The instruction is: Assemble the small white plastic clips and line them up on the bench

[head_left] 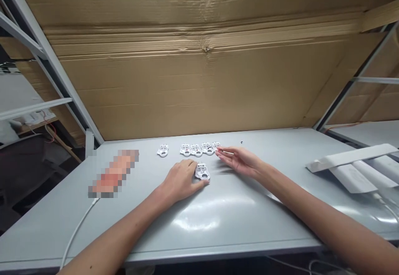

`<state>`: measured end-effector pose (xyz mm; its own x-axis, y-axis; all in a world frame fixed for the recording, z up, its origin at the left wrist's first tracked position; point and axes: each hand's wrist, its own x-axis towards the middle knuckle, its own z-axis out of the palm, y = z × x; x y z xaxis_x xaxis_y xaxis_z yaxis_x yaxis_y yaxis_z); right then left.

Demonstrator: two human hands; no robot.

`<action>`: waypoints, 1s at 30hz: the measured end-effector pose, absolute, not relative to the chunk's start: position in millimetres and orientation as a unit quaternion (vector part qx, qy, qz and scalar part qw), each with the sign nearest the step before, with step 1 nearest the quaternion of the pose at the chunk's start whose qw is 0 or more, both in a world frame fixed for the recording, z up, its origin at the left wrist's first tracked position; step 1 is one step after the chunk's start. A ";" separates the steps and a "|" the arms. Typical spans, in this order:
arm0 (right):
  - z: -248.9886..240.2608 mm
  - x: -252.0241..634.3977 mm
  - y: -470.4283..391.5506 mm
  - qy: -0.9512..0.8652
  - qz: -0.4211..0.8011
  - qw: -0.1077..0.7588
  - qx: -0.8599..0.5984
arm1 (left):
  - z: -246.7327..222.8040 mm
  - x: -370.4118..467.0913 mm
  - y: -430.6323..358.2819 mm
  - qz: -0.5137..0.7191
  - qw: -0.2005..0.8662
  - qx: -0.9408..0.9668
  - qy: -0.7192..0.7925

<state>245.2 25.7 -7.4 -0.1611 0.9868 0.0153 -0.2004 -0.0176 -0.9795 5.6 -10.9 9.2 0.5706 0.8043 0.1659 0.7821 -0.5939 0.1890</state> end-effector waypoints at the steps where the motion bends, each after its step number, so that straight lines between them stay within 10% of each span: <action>1: -6.4 244.3 24.0 -0.442 0.623 0.502 -0.405 | 8.9 5.4 -10.7 0.119 0.048 0.885 0.447; 9: 3.1 246.9 18.7 -0.425 0.625 0.502 -0.421 | 13.1 3.6 -12.0 0.115 0.052 0.886 0.447; 19: -18.2 287.3 43.8 -0.641 0.167 0.449 -0.600 | 18.5 -35.7 32.0 0.192 -0.012 0.859 0.475; 30: -35.7 285.2 54.9 -0.711 0.126 0.340 -0.602 | -15.4 -60.9 81.4 0.187 0.002 0.835 0.517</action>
<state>285.2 54.9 -35.7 -0.0431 0.9424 0.3318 0.7709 0.2426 -0.5889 -60.9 81.4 -15.4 0.3952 0.8648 0.3097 0.8634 -0.4648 0.1962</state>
